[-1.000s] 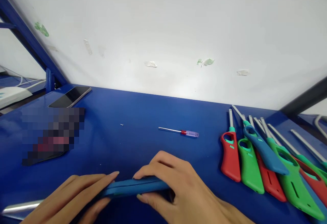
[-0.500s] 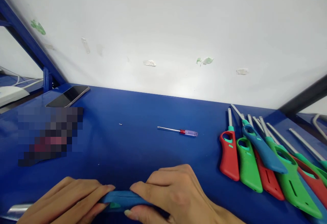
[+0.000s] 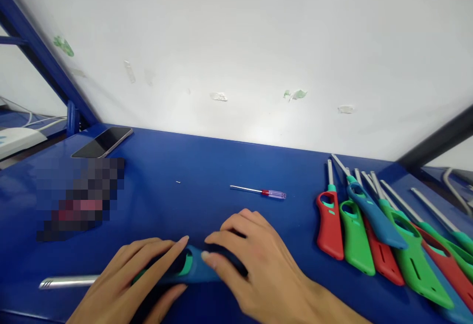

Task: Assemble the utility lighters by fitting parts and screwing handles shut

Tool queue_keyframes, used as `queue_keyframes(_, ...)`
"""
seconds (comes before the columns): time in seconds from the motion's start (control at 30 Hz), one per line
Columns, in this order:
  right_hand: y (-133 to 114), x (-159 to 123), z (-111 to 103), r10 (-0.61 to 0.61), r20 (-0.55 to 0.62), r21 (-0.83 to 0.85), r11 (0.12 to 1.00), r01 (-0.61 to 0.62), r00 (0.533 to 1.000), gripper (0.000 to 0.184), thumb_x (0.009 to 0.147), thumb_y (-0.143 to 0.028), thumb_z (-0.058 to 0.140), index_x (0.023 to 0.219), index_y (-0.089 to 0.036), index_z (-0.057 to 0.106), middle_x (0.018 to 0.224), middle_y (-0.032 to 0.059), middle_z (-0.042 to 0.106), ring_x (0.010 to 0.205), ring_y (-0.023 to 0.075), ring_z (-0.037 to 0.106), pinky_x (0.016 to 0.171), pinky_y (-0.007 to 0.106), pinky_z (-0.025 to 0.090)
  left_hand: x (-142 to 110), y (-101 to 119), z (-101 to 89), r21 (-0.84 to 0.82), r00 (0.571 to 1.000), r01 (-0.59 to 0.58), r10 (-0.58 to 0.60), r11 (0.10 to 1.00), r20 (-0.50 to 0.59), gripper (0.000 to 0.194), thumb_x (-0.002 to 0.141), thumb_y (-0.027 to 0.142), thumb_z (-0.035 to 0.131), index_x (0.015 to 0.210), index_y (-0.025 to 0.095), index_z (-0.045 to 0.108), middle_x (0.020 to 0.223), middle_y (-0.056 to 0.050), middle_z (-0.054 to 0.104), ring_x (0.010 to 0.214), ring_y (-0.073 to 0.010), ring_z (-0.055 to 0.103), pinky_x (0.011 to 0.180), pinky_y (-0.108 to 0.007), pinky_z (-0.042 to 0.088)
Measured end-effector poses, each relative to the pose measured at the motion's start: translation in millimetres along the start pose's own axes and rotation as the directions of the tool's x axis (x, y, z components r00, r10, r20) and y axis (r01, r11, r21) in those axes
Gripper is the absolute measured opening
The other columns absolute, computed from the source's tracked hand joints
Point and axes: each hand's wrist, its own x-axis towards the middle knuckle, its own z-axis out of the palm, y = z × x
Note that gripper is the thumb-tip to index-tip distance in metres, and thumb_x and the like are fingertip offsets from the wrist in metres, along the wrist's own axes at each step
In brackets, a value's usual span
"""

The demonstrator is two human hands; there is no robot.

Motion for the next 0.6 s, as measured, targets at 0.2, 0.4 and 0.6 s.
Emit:
queue_keyframes(0.2, 4.2, 55.0, -1.6, 0.008, 0.01, -0.133, 0.991, -0.007, 1.0, 0.022, 0.111, -0.03, 0.05, 0.108, -0.02, 0.069, 0.093, 0.0035, 0.071, 0.085, 0.0201, 0.066, 0.081, 0.038, 0.052, 2.1, 0.4, -0.6, 0.013, 1.0, 0.005, -0.005, 1.0, 0.012, 0.036, 0.11, 0.034, 0.044, 0.136, 0.017, 0.062, 0.11, -0.005, 0.076, 0.095, -0.0204, 0.073, 0.08, -0.037, 0.06)
queue_keyframes(0.4, 13.1, 133.2, 23.2, -0.01, 0.062, -0.178, 0.984, 0.021, 0.998, 0.02, 0.103, -0.031, 0.067, 0.118, -0.018, 0.069, 0.116, 0.0067, 0.07, 0.101, 0.0219, 0.07, 0.09, 0.043, 0.059, 7.9, 0.0, -3.0, 0.019, 1.0, -0.02, 0.02, 1.0, 0.02, 0.035, 0.109, 0.03, 0.041, 0.133, 0.013, 0.061, 0.105, -0.007, 0.076, 0.093, -0.02, 0.074, 0.078, -0.036, 0.062)
queue_keyframes(0.6, 20.4, 155.4, 42.0, 0.058, 0.042, -0.118, 0.992, -0.052, 0.997, 0.022, 0.103, -0.034, 0.067, 0.117, -0.016, 0.069, 0.117, 0.0073, 0.071, 0.101, 0.0221, 0.07, 0.089, 0.043, 0.06, 7.5, 1.7, -2.6, 0.027, 1.0, -0.016, 0.015, 1.0, 0.02, 0.035, 0.109, 0.03, 0.041, 0.132, 0.013, 0.061, 0.103, -0.006, 0.076, 0.089, -0.0215, 0.074, 0.074, -0.04, 0.063)
